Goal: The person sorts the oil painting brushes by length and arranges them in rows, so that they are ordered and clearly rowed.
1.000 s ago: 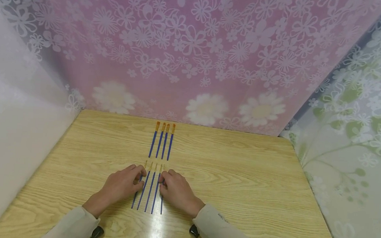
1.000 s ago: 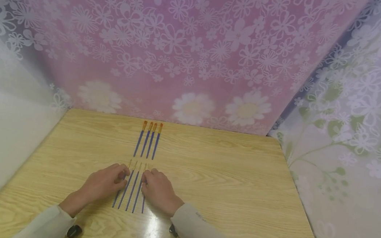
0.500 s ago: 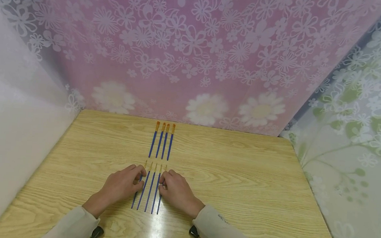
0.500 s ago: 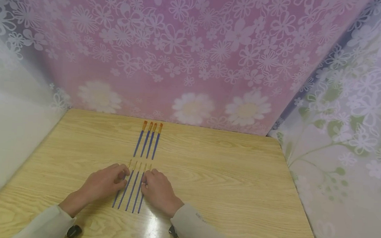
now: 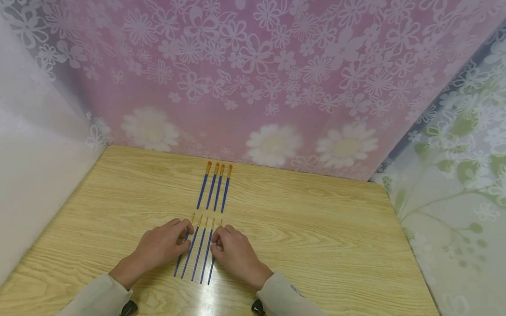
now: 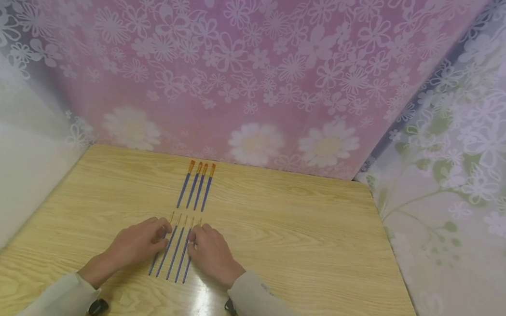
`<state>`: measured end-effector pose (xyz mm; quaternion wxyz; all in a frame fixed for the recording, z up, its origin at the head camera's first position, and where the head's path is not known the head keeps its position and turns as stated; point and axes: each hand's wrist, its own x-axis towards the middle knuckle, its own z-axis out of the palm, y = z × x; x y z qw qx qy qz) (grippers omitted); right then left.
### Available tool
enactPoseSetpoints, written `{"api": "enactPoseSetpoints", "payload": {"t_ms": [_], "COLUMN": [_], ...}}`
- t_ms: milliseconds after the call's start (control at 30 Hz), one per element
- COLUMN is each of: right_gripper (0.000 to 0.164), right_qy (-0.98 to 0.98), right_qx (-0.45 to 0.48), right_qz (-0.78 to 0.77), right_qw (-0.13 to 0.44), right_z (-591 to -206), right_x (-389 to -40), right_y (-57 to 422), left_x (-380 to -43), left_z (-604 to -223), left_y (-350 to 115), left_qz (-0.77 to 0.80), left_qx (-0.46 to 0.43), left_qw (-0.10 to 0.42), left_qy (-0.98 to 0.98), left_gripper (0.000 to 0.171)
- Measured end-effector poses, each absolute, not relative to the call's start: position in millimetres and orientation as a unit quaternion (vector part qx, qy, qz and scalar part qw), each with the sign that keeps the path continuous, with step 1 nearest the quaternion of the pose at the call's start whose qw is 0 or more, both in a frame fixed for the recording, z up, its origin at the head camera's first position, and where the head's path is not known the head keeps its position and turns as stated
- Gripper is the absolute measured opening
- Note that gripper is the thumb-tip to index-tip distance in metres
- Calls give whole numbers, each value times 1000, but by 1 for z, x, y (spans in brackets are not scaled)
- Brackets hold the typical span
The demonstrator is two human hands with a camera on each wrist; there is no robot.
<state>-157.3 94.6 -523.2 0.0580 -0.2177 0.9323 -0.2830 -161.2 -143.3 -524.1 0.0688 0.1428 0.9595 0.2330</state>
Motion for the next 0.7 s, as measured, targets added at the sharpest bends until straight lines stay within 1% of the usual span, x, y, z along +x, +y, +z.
{"api": "enactPoseSetpoints", "payload": {"t_ms": [400,600,700], "right_gripper": [5,9,11], "right_qy": [927,926,927], "right_qx": [-203,-187,-172], "right_qz": [-309,-323,-330], "right_qw": [60,53,39], "right_z": [-519,-517,-513], "right_x": [-164,-175,-183], "right_y": [104,119,133], "left_x": [-163,-164,-168], "left_z": [-525,-525,-522], "left_y": [-143,-146,-150], "left_qz": [226,222,224], "left_qx": [144,144,146], "left_qw": [72,72,60], "left_qy": [961,962,962], "left_gripper": [22,21,20]}}
